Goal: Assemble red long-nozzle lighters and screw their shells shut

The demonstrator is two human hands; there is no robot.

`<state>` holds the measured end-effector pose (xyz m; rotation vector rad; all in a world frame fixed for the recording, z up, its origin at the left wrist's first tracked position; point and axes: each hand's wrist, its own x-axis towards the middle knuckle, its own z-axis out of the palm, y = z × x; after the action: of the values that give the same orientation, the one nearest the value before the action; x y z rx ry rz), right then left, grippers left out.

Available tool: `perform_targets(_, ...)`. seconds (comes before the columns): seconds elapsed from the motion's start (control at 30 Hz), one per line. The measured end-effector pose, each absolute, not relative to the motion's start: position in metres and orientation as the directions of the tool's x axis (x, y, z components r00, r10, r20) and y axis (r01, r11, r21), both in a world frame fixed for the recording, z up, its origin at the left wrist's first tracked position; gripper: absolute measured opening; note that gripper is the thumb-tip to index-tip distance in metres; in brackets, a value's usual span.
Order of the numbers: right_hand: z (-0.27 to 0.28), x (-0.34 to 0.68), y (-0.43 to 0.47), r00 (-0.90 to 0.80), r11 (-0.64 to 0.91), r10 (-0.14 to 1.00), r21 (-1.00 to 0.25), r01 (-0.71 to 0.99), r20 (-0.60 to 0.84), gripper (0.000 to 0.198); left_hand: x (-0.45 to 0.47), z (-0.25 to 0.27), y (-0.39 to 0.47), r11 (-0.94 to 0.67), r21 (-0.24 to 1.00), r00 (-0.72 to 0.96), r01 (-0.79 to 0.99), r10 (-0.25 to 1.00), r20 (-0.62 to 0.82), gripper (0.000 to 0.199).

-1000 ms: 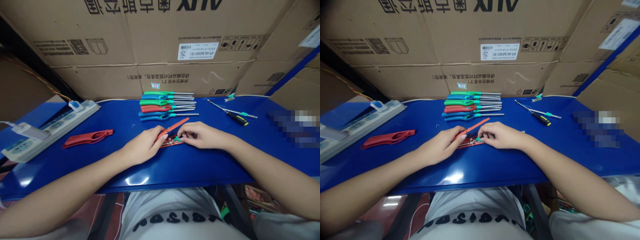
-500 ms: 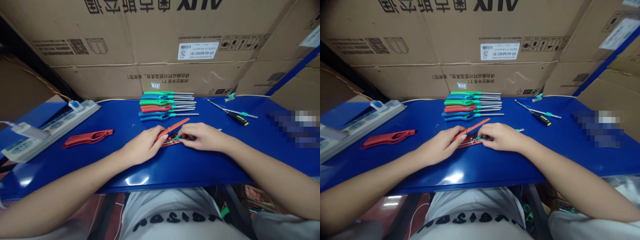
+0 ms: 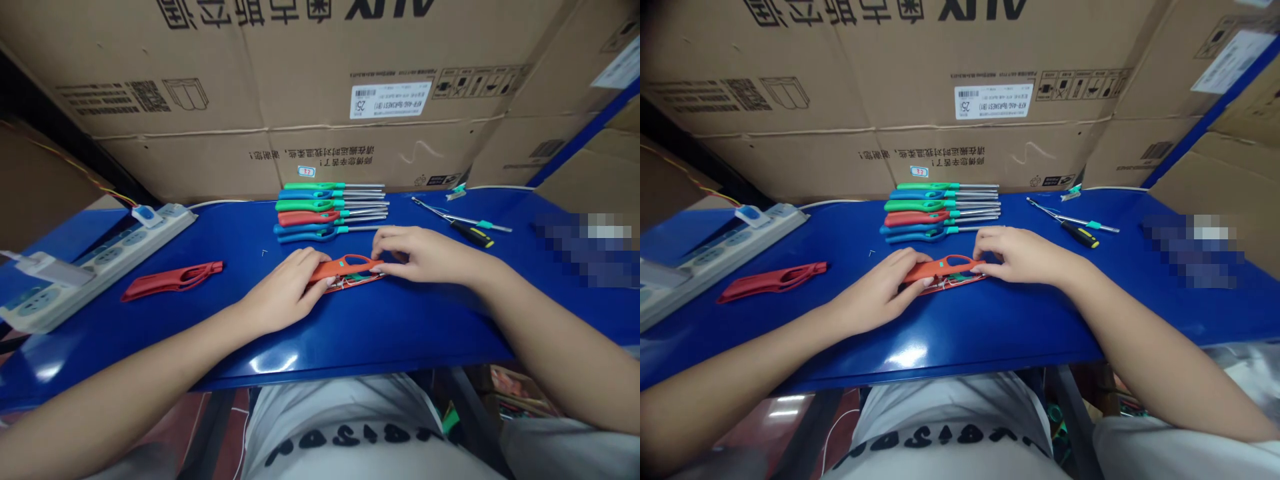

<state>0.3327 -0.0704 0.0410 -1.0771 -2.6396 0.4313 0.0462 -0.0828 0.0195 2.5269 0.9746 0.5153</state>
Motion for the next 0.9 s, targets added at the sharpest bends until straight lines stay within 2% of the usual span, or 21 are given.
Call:
perform_targets(0.2, 0.0438, 0.3331, -0.0703, -0.705, 0.659, 0.709, -0.388, 0.645, 0.033, 0.027, 0.0479, 0.0181, -0.0841, -0.697, 0.469, 0.709, 0.542, 0.679, 0.19, 0.03)
perform_targets(0.33, 0.0424, 0.3327, -0.07, -0.7, 0.644, 0.714, -0.38, 0.664, -0.013, 0.021, 0.0471, 0.0167, -0.0823, -0.702, 0.475, 0.726, 0.531, 0.666, 0.172, 0.029)
perform_targets(0.57, 0.043, 0.3337, -0.0711, -0.691, 0.625, 0.721, -0.393, 0.675, -0.041, 0.018, 0.0446, 0.0162, -0.0804, -0.727, 0.443, 0.746, 0.525, 0.643, 0.171, 0.026)
perform_targets(0.9, 0.0464, 0.3305, -0.0723, -0.688, 0.614, 0.723, -0.398, 0.682, -0.065, 0.019, 0.0443, 0.0216, -0.0836, -0.684, 0.402, 0.704, 0.609, 0.699, 0.126, 0.025)
